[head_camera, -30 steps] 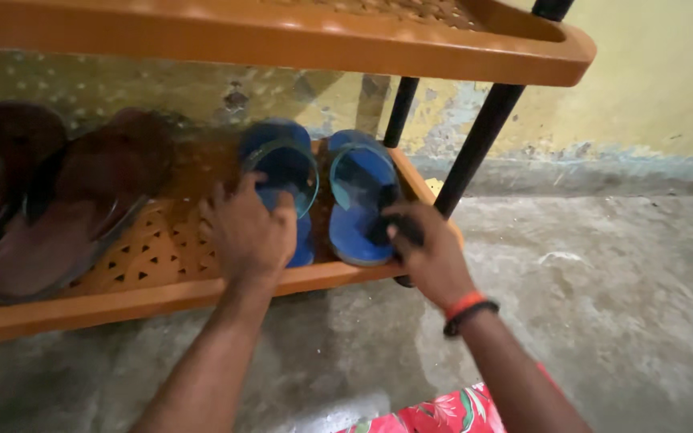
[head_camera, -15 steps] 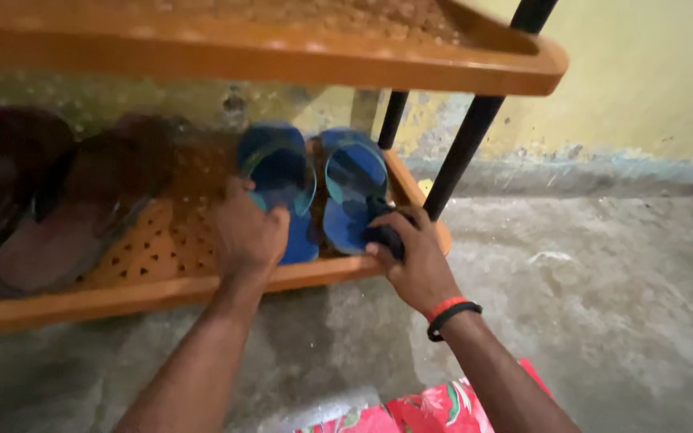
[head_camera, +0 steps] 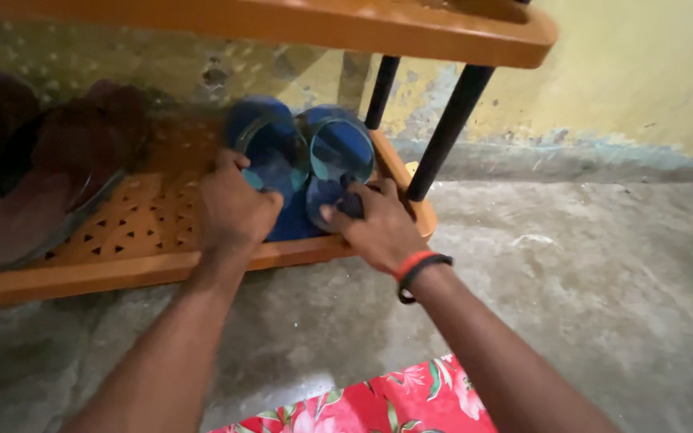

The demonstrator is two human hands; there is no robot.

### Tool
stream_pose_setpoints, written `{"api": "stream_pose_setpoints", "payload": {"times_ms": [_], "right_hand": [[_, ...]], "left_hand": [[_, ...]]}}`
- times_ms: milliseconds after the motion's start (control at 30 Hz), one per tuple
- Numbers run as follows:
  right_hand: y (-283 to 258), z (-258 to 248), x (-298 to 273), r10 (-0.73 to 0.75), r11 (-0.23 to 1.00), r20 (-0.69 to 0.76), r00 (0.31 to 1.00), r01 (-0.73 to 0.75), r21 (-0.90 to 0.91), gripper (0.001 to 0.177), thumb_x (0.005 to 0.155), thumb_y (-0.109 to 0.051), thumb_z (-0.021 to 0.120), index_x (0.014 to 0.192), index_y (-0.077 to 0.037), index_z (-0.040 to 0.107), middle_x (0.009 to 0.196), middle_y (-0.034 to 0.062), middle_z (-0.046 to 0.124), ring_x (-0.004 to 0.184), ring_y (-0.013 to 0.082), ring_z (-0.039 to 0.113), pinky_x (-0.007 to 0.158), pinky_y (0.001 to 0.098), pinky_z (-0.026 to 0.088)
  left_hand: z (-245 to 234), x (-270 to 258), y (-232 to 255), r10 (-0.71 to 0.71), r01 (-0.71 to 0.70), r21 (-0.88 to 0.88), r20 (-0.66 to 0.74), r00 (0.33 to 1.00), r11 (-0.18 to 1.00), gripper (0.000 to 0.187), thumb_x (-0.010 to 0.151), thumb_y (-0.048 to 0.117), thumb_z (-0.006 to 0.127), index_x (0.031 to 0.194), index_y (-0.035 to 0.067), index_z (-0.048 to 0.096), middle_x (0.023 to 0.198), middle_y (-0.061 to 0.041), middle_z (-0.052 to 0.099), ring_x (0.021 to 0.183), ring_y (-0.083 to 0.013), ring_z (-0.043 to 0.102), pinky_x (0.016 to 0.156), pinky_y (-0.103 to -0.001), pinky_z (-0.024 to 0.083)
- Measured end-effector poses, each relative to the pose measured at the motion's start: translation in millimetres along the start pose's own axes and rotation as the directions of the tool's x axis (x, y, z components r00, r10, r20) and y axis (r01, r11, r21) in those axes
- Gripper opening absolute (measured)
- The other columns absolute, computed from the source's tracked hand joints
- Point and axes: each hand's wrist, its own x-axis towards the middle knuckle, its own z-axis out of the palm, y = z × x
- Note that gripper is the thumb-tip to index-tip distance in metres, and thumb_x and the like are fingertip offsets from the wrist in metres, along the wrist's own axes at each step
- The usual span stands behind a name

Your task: The person wipes a pair of pink sandals and a pair of blue flip-flops with a dark cloth. The person cleans each item individually and places them on a two-tiered orange plastic shoe rack.

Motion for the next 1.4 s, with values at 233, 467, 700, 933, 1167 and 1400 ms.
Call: {"api": "stream_pose_setpoints", "payload": {"times_ms": [233, 467, 700, 933, 1167, 1400], "right_hand": [[-33, 14, 20, 0.386, 0.919, -0.132, 0.913, -0.393, -0.03, 0.086, 0.064, -0.051, 0.087, 0.129, -0.005, 0.056, 0.126, 0.0314, 0.051, 0.117, 0.0483, 0.052, 0.099, 0.0504, 0.044], [15, 0, 2, 0.18, 0.983, -0.171, 0.969, -0.173, 0.055, 0.068, 0.068, -0.041, 0.086, 0.117, -0.003, 0.061, 0.12, 0.0248, 0.055, 0.115, 0.0433, 0.056, 0.099, 0.0466, 0.048], [22, 3, -9, 0.046, 0.992, -0.221, 0.974, -0.019, 0.125, 0.07, 0.073, -0.041, 0.085, 0.119, 0.003, 0.057, 0.125, 0.028, 0.051, 0.117, 0.0443, 0.055, 0.098, 0.047, 0.048], [26, 5, -2, 0.166, 0.982, -0.154, 0.974, -0.15, 0.111, 0.076, 0.068, -0.052, 0.09, 0.116, 0.0, 0.065, 0.118, 0.0236, 0.063, 0.114, 0.0393, 0.06, 0.095, 0.0453, 0.05], [23, 0, 3, 0.249, 0.963, -0.093, 0.964, -0.236, 0.132, 0.073, 0.059, -0.051, 0.092, 0.107, 0.0, 0.07, 0.097, 0.0133, 0.074, 0.091, 0.0291, 0.073, 0.082, 0.0397, 0.056], [26, 0, 12, 0.299, 0.952, -0.045, 0.953, -0.294, 0.086, 0.085, 0.053, -0.049, 0.096, 0.116, 0.0, 0.069, 0.107, 0.0165, 0.075, 0.099, 0.0288, 0.073, 0.088, 0.0377, 0.056]], "left_hand": [[-3, 1, -3, 0.008, -0.003, 0.089, -0.061, 0.998, 0.996, 0.044, 0.074, 0.01, 0.076, 0.116, 0.007, 0.065, 0.098, -0.024, 0.072, 0.098, -0.0433, 0.068, 0.085, -0.049, 0.053], [0, 0, -7, -0.063, 0.063, 0.094, -0.009, 0.998, 0.994, 0.047, 0.074, 0.01, 0.077, 0.118, 0.007, 0.063, 0.097, -0.023, 0.072, 0.097, -0.0418, 0.069, 0.084, -0.049, 0.054], [-10, -4, 11, -0.195, 0.183, 0.118, 0.095, 0.976, 0.976, 0.046, 0.084, 0.018, 0.078, 0.121, 0.002, 0.056, 0.107, -0.026, 0.069, 0.101, -0.0411, 0.069, 0.085, -0.049, 0.055], [-7, -5, 9, -0.16, 0.15, 0.127, 0.07, 0.985, 0.98, 0.045, 0.084, 0.016, 0.078, 0.123, 0.006, 0.058, 0.106, -0.025, 0.07, 0.104, -0.0434, 0.066, 0.088, -0.051, 0.051], [2, -2, -6, -0.042, 0.041, 0.024, 0.036, 0.998, 0.999, 0.04, 0.083, 0.013, 0.079, 0.118, 0.003, 0.061, 0.104, -0.025, 0.071, 0.103, -0.043, 0.067, 0.089, -0.049, 0.052], [2, -1, -9, -0.04, 0.041, -0.024, 0.036, 0.999, 0.999, 0.04, 0.081, 0.012, 0.08, 0.115, 0.002, 0.062, 0.101, -0.024, 0.072, 0.1, -0.0404, 0.07, 0.087, -0.047, 0.053]]}}
